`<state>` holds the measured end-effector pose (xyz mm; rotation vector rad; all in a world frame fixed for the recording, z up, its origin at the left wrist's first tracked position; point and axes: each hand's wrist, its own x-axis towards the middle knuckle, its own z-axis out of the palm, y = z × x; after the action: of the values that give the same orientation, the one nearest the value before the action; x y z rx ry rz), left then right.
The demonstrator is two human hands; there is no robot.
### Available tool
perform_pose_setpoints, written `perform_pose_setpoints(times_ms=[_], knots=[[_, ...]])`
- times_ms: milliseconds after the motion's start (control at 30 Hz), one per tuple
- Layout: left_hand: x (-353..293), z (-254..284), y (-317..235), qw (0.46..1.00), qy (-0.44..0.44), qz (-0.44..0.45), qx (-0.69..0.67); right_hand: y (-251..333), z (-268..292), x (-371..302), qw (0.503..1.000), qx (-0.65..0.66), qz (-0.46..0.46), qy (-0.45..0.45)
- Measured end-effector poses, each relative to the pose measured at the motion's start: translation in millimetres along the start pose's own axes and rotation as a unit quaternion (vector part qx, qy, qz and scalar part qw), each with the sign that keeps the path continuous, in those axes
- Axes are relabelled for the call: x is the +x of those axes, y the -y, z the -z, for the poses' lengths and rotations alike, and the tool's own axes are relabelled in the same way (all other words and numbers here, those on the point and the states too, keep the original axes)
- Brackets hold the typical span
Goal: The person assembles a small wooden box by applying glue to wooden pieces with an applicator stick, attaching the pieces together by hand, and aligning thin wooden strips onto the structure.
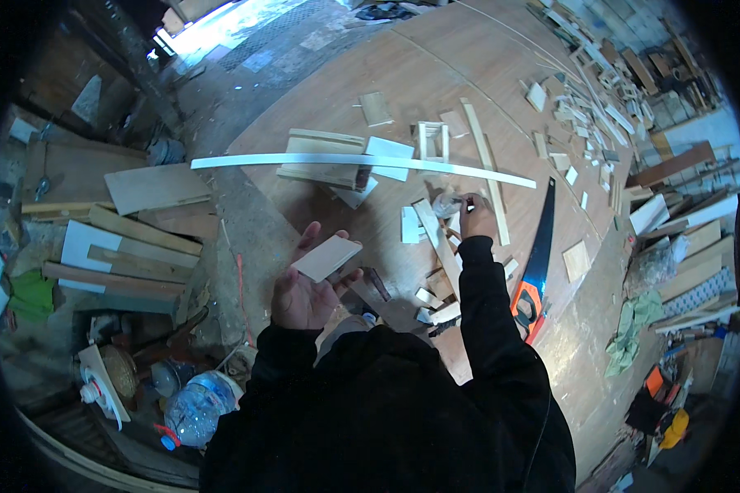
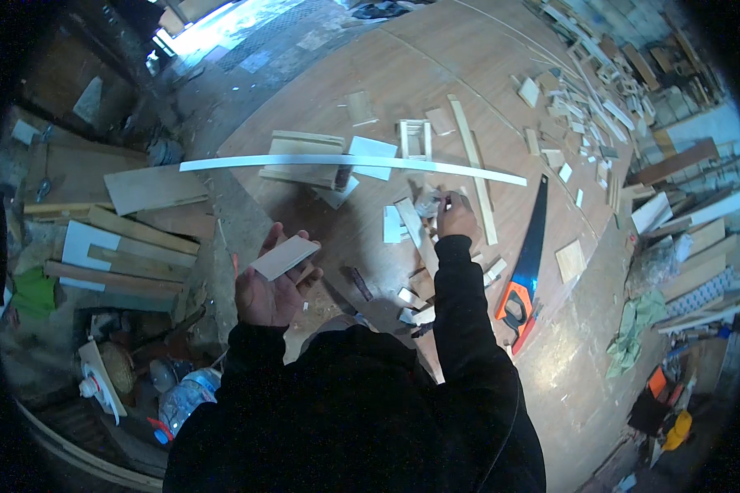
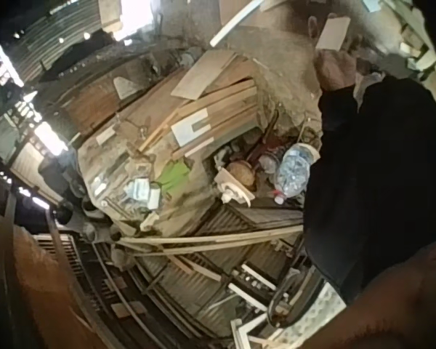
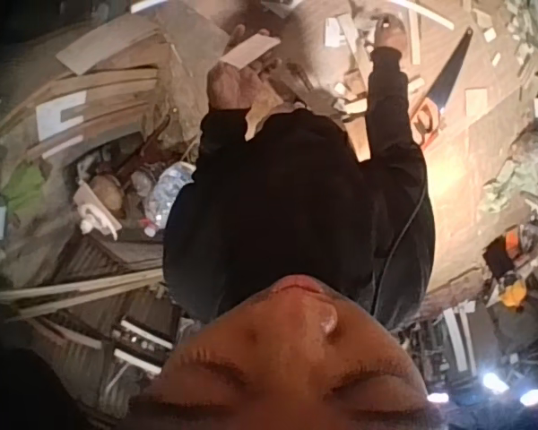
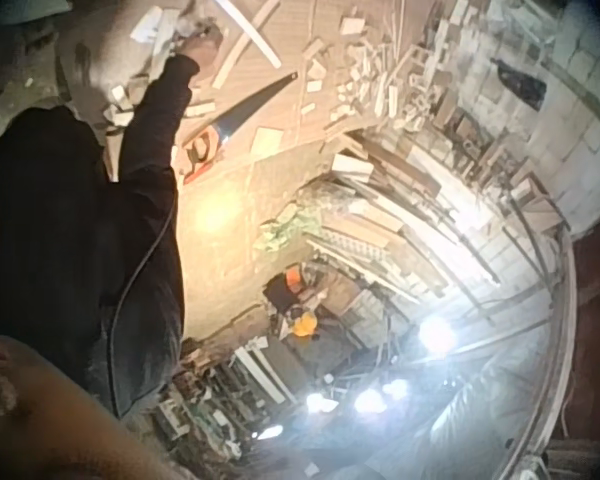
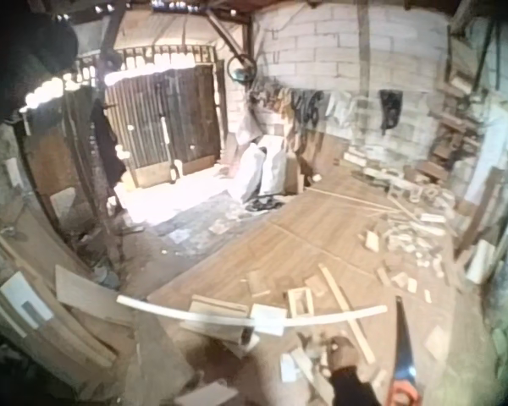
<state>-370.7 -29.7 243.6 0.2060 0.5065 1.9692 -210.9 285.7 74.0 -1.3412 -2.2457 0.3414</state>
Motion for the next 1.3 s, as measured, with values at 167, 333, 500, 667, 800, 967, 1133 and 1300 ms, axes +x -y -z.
perform_pose_setpoints(times_ms=[167,333,500,667,800,967,1133,1300], knots=[[0.9,1.9,-0.1,1.0,-0.01,0.001,0.007,30.7,52.1,10.9,0.999,-0.015,-0.028,-0.027],[-0.3,-7.8,3.7,1.0,0.02,0.002,0.018,-4.6,117.7,-18.4,0.906,0.382,-0.183,-0.019],[1.2,-17.3,11.9,0.999,0.042,0.013,0.014,25.9,202.6,-87.8,0.635,0.711,-0.286,0.092],[18.1,-60.2,33.1,0.99,0.134,0.044,0.007,87.6,258.9,-141.7,0.56,0.777,-0.251,0.144],[25.5,-101.6,59.1,0.973,0.228,0.032,0.024,104.2,278.8,-164.4,0.546,0.806,-0.202,0.11],[18.7,-152.1,79.8,0.961,0.277,0.014,0.014,124.0,310.3,-172.1,0.62,0.772,-0.135,0.04],[14.8,-176.7,102.7,0.949,0.315,-0.001,0.011,137.0,341.5,-176.8,0.75,0.655,-0.087,-0.042],[14.1,-196.2,120.6,0.935,0.344,0.071,-0.039,132.5,347.8,-180.1,0.815,0.557,-0.026,-0.16]])
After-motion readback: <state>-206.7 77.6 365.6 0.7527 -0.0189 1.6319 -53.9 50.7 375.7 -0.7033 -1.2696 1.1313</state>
